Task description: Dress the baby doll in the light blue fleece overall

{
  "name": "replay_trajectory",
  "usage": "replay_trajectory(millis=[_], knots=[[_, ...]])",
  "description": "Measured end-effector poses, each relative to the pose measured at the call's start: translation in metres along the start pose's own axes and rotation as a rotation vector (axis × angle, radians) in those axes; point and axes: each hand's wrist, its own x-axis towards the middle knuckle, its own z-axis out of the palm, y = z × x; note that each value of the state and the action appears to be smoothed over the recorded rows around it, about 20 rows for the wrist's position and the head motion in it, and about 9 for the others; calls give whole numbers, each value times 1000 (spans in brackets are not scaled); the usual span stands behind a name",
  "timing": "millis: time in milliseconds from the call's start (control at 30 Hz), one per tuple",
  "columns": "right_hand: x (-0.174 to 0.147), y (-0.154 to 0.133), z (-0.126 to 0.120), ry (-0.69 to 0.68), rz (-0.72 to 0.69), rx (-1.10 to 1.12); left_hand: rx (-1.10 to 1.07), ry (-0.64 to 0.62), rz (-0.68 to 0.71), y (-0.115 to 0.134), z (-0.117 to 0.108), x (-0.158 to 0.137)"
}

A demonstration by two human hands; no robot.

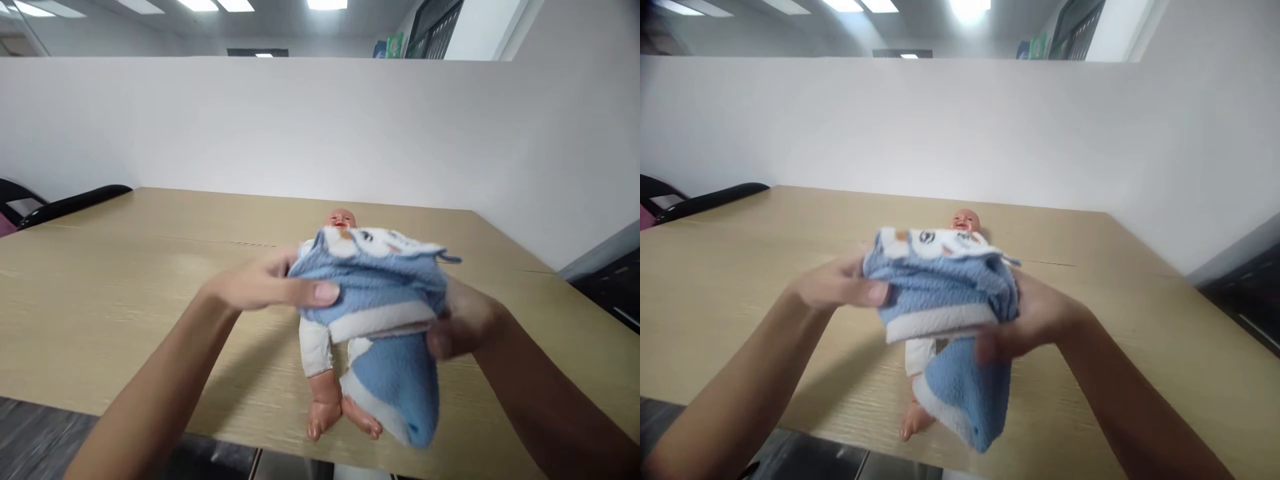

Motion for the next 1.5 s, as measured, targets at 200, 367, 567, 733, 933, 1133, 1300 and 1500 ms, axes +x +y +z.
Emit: replay_trajectory(millis=[200, 367, 567, 733, 933, 1133, 1300, 1500], knots=[[-20, -11, 58, 219, 113, -267, -121, 276, 10, -42, 80, -59], [-24, 6, 96, 379, 108, -503, -165, 594, -80, -65, 128, -71], [-22, 51, 96, 435, 173, -502, -49, 732, -237, -95, 140, -60], [-15, 87, 92, 506, 202, -446, 19, 741, -241, -117, 132, -49], [-6, 97, 89, 565, 179, -500, 16, 718, -236, -121, 116, -37], [7, 109, 69, 605, 177, -573, 271, 818, -231, -129, 96, -25], [15, 98, 53, 554, 245, -549, 459, 805, -303, -118, 94, -21], [21, 54, 52, 445, 219, -554, 479, 871, -332, -93, 103, -20]])
